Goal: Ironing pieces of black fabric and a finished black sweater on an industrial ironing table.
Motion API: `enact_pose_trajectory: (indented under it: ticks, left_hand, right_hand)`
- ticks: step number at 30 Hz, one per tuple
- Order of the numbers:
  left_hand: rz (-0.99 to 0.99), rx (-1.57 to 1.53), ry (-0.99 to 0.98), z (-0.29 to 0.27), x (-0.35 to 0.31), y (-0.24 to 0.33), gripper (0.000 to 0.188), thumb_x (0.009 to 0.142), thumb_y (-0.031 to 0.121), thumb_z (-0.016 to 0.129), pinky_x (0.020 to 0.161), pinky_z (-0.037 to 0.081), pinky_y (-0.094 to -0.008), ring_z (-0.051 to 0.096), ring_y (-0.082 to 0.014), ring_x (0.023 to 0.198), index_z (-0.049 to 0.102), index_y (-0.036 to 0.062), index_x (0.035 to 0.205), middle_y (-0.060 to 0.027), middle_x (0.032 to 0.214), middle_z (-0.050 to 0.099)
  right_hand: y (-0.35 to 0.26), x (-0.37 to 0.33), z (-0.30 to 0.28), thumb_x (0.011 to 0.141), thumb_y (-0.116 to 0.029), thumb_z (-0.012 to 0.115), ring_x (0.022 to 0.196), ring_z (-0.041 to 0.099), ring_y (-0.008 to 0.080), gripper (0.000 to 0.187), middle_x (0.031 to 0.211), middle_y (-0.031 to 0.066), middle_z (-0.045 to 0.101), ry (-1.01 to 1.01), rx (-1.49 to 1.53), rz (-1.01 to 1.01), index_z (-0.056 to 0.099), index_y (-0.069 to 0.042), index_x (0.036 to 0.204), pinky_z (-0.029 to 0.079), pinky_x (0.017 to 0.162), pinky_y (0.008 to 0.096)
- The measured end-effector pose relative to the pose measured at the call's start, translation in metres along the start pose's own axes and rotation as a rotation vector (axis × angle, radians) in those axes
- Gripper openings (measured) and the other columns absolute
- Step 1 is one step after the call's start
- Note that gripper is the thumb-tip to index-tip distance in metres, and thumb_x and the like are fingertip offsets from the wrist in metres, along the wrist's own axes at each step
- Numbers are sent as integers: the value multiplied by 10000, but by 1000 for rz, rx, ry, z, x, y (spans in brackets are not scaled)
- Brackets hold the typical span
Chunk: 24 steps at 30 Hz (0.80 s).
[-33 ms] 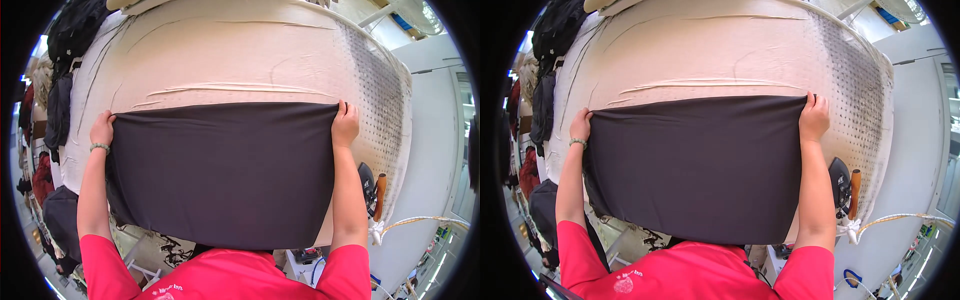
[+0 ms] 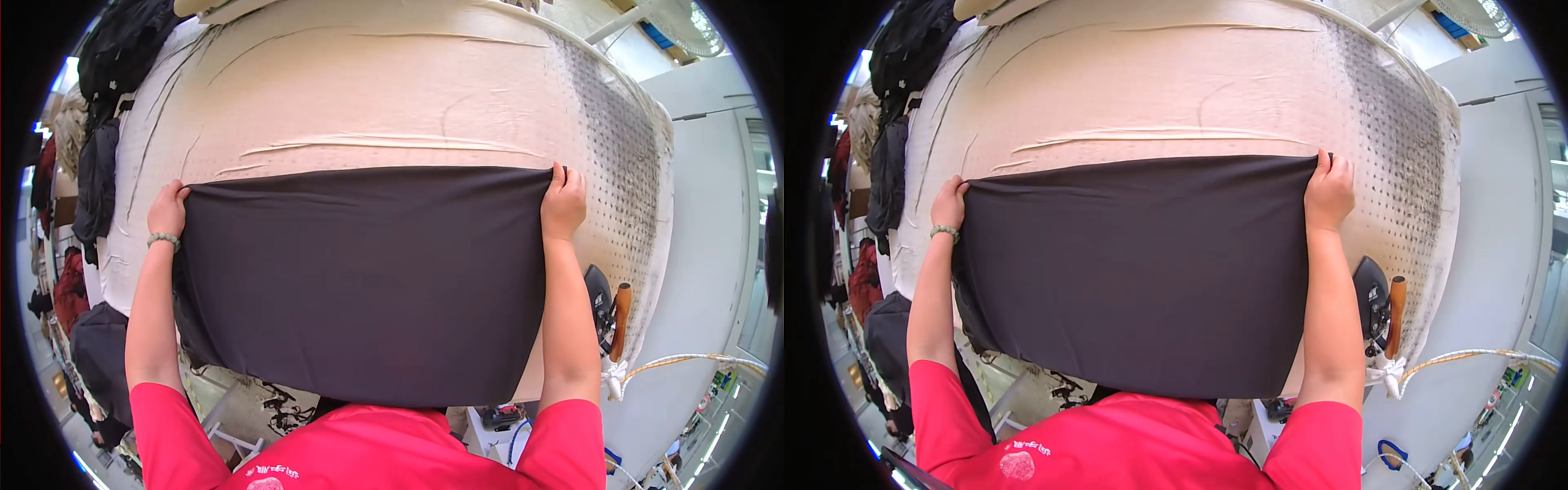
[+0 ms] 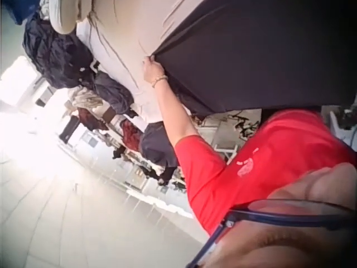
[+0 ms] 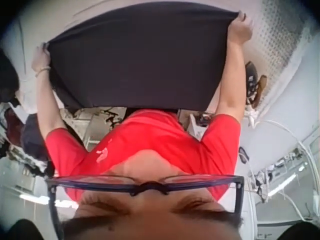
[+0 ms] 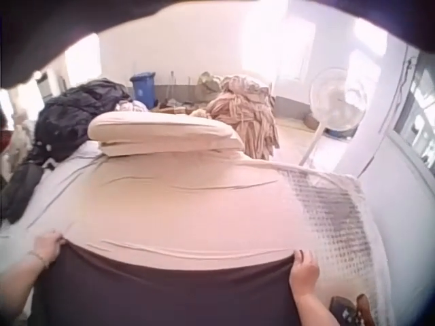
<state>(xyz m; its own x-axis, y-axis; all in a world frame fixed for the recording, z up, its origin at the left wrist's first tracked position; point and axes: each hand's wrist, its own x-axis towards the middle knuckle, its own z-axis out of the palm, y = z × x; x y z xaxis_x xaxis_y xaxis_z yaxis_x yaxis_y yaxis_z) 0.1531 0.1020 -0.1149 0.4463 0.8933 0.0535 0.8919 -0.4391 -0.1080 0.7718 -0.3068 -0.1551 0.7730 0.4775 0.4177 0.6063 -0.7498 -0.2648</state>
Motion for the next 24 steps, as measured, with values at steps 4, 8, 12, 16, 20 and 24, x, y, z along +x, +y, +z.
enact_pose_trajectory:
  ticks: [4, 8, 12, 16, 20, 24]
  left_hand:
    - [-100, 53, -126, -26, -1, 38, 251, 985, 243, 652, 910, 525, -490, 639, -392, 1103, 632, 92, 1184, -168, 1195, 672]
    - [248, -95, 205, -38, -44, 117, 500, 941, 83, 655, 1115, 440, -486, 517, -455, 1335, 528, 17, 1421, -242, 1431, 570]
    - [622, -434, -53, -74, -152, 258, 643, 860, 172, 748, 1245, 273, -540, 372, -400, 1499, 533, 36, 1450, -190, 1570, 461]
    - [697, -470, -98, -57, -196, 307, 681, 948, 333, 680, 1278, 171, -534, 264, -333, 1566, 467, 72, 1539, -153, 1661, 343]
    - [708, -482, -64, -52, -187, 321, 659, 994, 353, 625, 1277, 174, -522, 263, -325, 1566, 434, 75, 1560, -137, 1669, 337]
    - [821, -428, -22, -52, -178, 346, 628, 1021, 376, 584, 1277, 181, -517, 269, -320, 1564, 446, 71, 1552, -141, 1668, 340]
  right_hand:
    - [4, 0, 0, 1044, -453, 569, 854, 684, 378, 371, 1006, 101, 673, 11, -30, 16, 643, -91, 1009, 547, 688, 489]
    - [-8, 2, -19, 989, -478, 639, 992, 678, 366, 406, 1121, 126, 657, -81, 5, 132, 638, -98, 1132, 558, 784, 489]
    - [-48, -42, -59, 954, -323, 702, 1273, 534, 453, 561, 1338, 287, 585, 22, 161, -105, 569, 52, 1349, 427, 1101, 514]
    - [-126, -174, -121, 825, -253, 806, 1378, 517, 364, 562, 1403, 179, 591, -458, 515, -724, 628, -54, 1320, 423, 1150, 513]
    - [-59, -206, -141, 888, -337, 751, 1463, 415, 392, 599, 1541, 186, 491, -430, 174, -479, 584, -123, 1422, 320, 1216, 536]
    - [-7, -212, -145, 978, -389, 650, 1504, 340, 430, 695, 1585, 257, 411, -217, -102, -148, 448, 14, 1508, 273, 1232, 554]
